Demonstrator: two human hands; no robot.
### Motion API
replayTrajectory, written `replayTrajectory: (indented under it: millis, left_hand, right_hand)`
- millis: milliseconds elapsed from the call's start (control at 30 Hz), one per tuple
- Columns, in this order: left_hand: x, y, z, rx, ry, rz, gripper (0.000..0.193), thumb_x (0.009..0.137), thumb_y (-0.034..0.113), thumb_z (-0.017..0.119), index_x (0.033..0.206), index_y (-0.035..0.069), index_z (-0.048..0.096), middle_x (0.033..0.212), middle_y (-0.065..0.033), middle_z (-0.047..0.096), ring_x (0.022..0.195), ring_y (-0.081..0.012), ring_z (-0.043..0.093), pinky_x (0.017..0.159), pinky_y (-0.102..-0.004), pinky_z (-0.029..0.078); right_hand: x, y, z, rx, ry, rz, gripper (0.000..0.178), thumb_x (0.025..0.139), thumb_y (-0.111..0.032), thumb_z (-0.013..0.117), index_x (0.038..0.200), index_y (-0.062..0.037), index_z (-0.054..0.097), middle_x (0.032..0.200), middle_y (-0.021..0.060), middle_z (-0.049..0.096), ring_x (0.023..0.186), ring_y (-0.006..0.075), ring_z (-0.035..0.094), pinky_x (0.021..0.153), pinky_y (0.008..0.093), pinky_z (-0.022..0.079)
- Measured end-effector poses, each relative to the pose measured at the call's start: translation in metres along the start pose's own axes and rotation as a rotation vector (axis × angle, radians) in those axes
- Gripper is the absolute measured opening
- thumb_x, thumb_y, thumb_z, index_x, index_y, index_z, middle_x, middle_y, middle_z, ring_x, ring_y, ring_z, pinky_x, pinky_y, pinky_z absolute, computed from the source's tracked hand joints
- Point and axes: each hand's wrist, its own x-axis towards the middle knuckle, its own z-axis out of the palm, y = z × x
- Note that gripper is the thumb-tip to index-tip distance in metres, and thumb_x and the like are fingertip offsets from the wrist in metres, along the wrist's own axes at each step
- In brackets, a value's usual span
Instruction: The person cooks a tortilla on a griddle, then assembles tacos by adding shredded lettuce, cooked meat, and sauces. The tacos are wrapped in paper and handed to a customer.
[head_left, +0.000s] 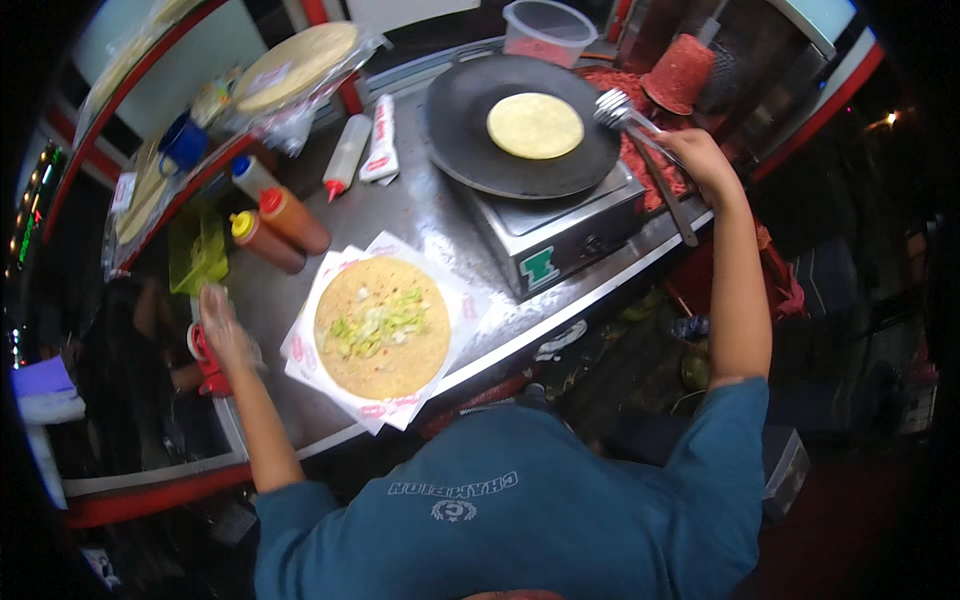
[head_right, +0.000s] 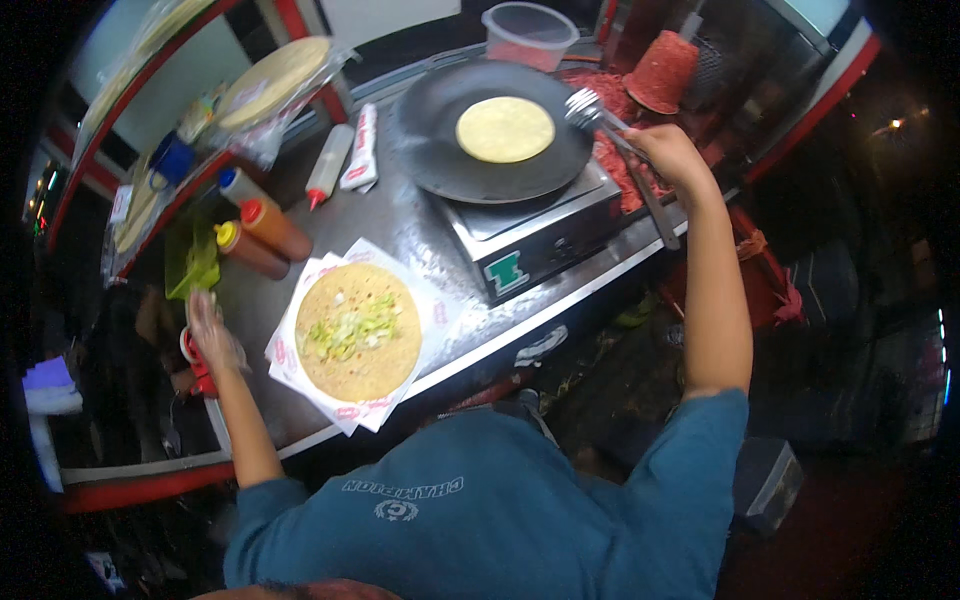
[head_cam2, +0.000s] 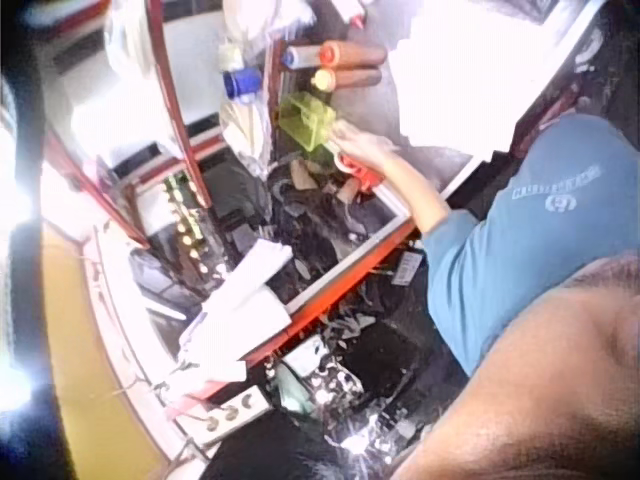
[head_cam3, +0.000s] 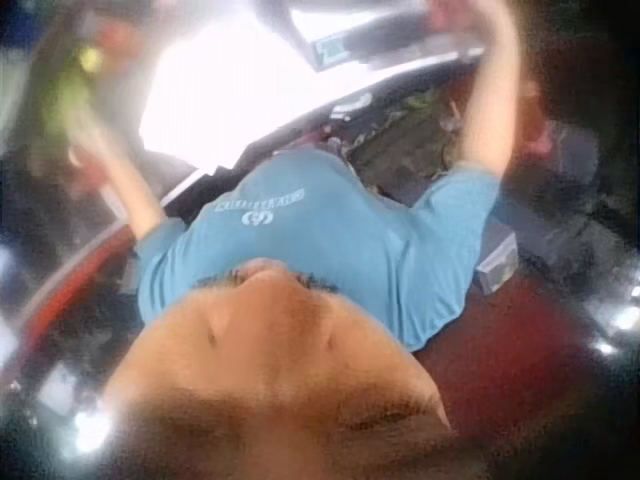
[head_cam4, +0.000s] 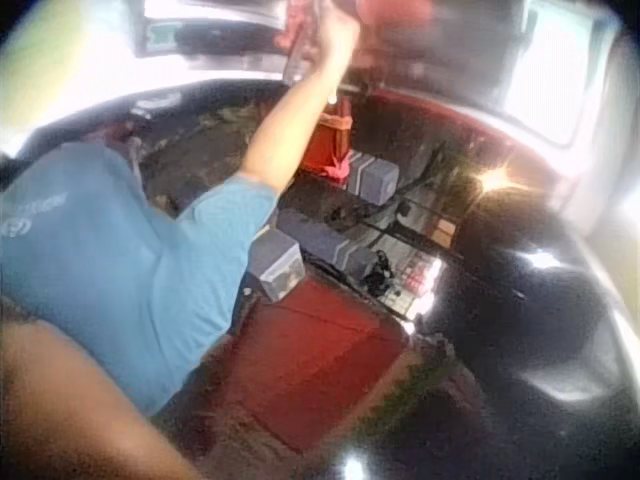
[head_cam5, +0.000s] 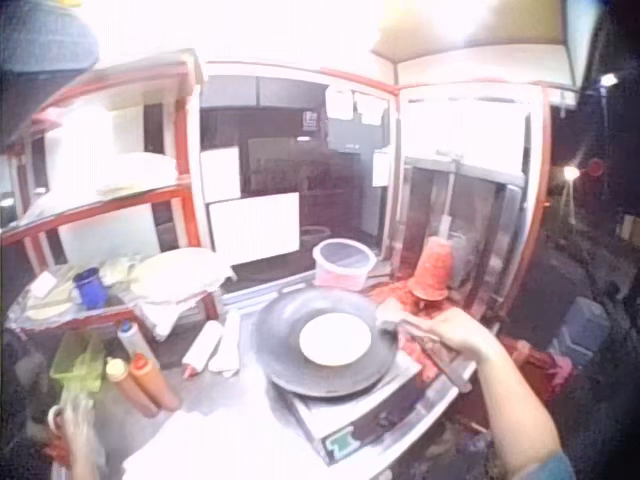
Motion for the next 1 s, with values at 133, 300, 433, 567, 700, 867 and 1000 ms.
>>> replayTrajectory:
  millis: [133,300,433,567,700,867,1000]
  left_hand:
    - [-0.14,0.107,0.069,-0.304,-0.233,0.019,0.071,0.101,0.026,0.065,0.159,0.002,0.034,0.158,-0.0174,0.043,0.142,-0.032,0.049,0.116,-0.0474,0.041]
    - [-0.288,0.182,0.134,-0.362,-0.587,-0.278,0.086,0.091,0.047,0.077,0.154,0.0,0.043,0.143,-0.0229,0.055,0.114,-0.033,0.069,0.099,-0.0454,0.056]
    - [-0.343,0.167,0.199,-0.369,-0.904,-0.525,0.076,0.095,0.052,0.073,0.145,-0.001,0.053,0.13,-0.0206,0.066,0.11,-0.0281,0.071,0.098,-0.0402,0.057]
    - [-0.382,0.185,0.241,-0.002,-1.146,-0.655,0.081,0.099,0.066,0.055,0.14,-0.004,0.057,0.122,-0.0156,0.07,0.113,-0.0212,0.067,0.103,-0.0359,0.051]
    - [-0.397,0.17,0.242,0.101,-1.168,-0.873,0.073,0.104,0.063,0.048,0.14,0.001,0.06,0.127,-0.0155,0.07,0.119,-0.0235,0.066,0.105,-0.0376,0.049]
    - [-0.379,0.169,0.236,0.637,-1.274,-0.73,0.065,0.106,0.059,0.043,0.14,0.006,0.063,0.133,-0.0146,0.069,0.124,-0.0274,0.065,0.107,-0.0393,0.048]
    - [-0.366,0.168,0.233,0.978,-1.249,-0.513,0.057,0.108,0.054,0.043,0.142,0.013,0.062,0.138,-0.0165,0.066,0.128,-0.0346,0.062,0.106,-0.04,0.049]
  right_hand:
    - [0.08,-0.021,0.018,0.02,-0.287,-0.029,0.035,0.098,-0.039,0.072,0.095,-0.0045,0.078,0.071,0.0003,0.067,0.051,0.0069,0.049,0.045,0.0253,0.035]
    - [0.139,-0.066,0.039,-0.125,-0.196,-0.742,0.027,0.097,-0.029,0.074,0.097,-0.002,0.079,0.077,0.0039,0.072,0.072,0.012,0.064,0.068,0.032,0.052]
    - [0.124,-0.074,-0.014,-0.074,-0.125,-0.908,0.034,0.099,-0.032,0.072,0.114,-0.001,0.074,0.097,0.0097,0.077,0.078,0.0164,0.069,0.077,0.0341,0.054]
    - [0.155,-0.002,-0.041,0.133,-0.152,-0.724,0.036,0.105,-0.033,0.061,0.129,-0.006,0.068,0.082,0.0064,0.067,0.061,0.014,0.062,0.056,0.0311,0.051]
    - [0.184,0.077,-0.055,0.023,-0.351,-0.125,0.029,0.109,-0.027,0.051,0.112,-0.0047,0.07,0.072,0.0043,0.062,0.048,0.0138,0.055,0.045,0.0313,0.045]
    - [0.225,0.089,0.031,0.138,-0.442,0.005,0.043,0.109,-0.032,0.049,0.092,0.0033,0.066,0.067,0.0117,0.065,0.048,0.0196,0.058,0.042,0.0382,0.043]
    - [0.263,0.077,0.082,0.267,-0.292,0.034,0.049,0.105,-0.042,0.058,0.093,0.0044,0.069,0.075,0.0149,0.07,0.051,0.0227,0.062,0.043,0.0398,0.048]
